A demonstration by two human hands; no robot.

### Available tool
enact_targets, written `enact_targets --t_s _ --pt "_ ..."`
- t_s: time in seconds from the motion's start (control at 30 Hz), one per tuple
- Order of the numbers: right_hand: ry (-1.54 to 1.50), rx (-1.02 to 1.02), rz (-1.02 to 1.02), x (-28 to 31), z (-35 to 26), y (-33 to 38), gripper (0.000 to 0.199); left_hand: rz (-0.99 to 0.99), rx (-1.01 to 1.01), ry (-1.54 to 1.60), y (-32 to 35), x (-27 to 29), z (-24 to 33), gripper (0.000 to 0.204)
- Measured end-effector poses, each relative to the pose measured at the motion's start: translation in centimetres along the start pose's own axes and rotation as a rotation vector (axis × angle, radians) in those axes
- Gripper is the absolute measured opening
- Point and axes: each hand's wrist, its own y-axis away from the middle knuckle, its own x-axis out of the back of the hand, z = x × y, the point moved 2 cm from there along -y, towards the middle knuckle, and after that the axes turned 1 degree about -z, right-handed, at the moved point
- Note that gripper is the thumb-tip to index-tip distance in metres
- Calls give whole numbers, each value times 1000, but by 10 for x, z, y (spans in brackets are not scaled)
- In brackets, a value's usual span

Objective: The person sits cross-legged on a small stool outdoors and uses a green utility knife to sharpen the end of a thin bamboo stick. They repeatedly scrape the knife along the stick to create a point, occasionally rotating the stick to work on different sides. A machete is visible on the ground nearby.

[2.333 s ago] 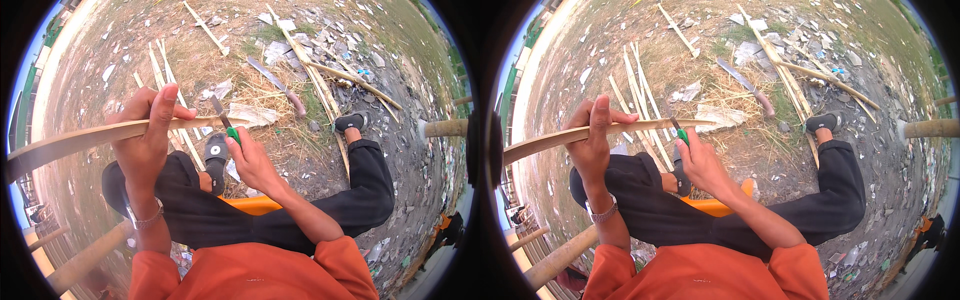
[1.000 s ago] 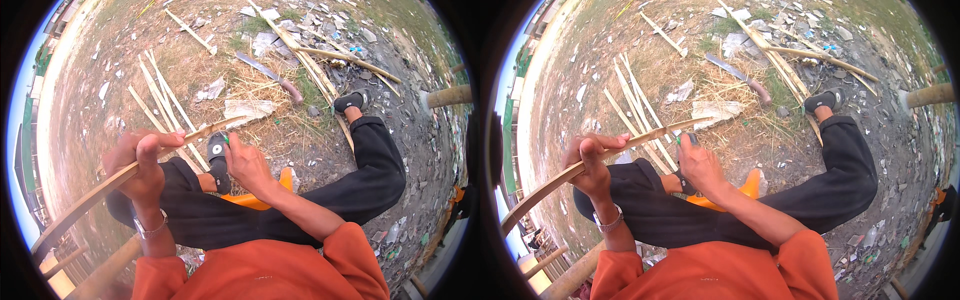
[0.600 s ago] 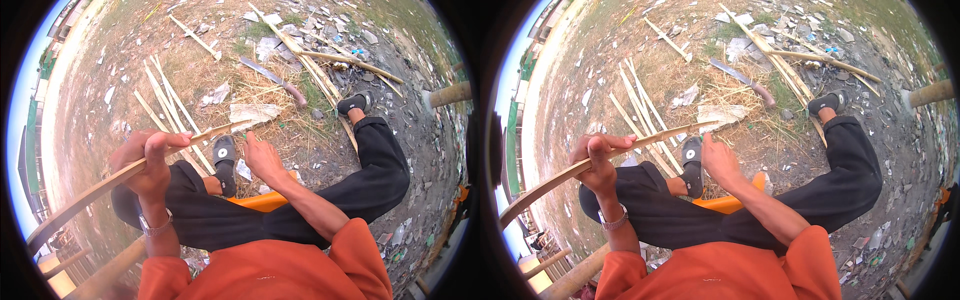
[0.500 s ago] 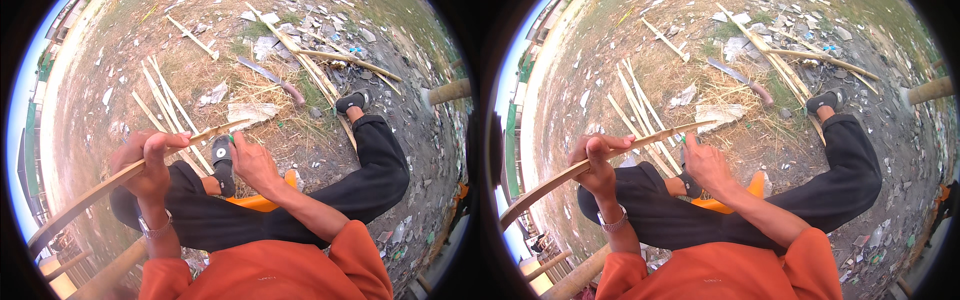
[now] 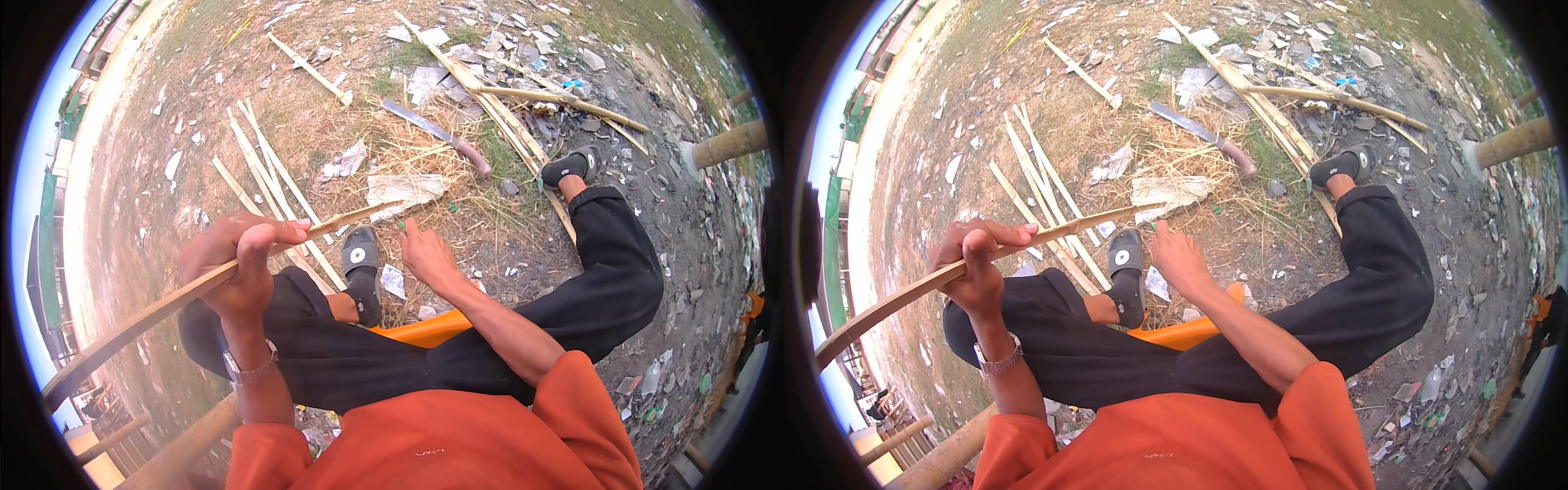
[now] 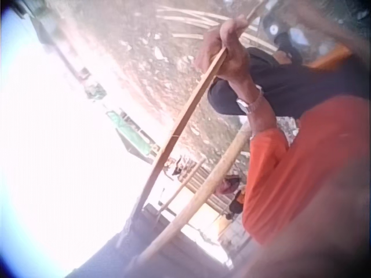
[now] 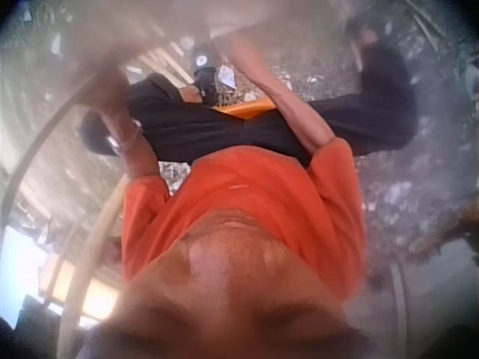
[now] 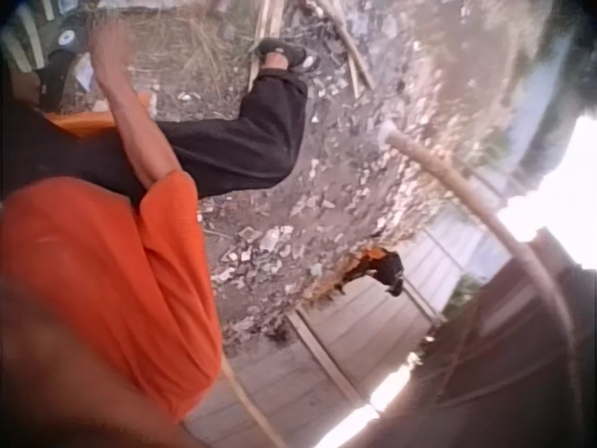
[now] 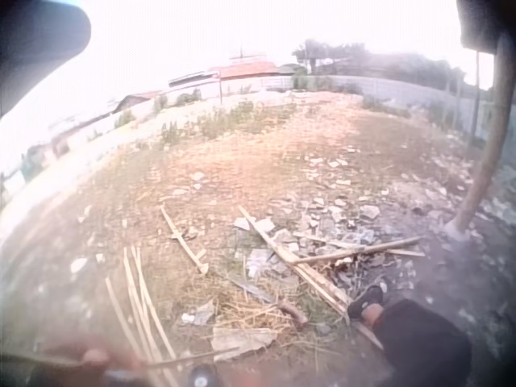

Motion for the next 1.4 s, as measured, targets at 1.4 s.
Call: enact_targets --t_s 1.4 --pt "-88 -57 43 -2 -36 -7 55 -70 -48 31 0 10 -8 46"
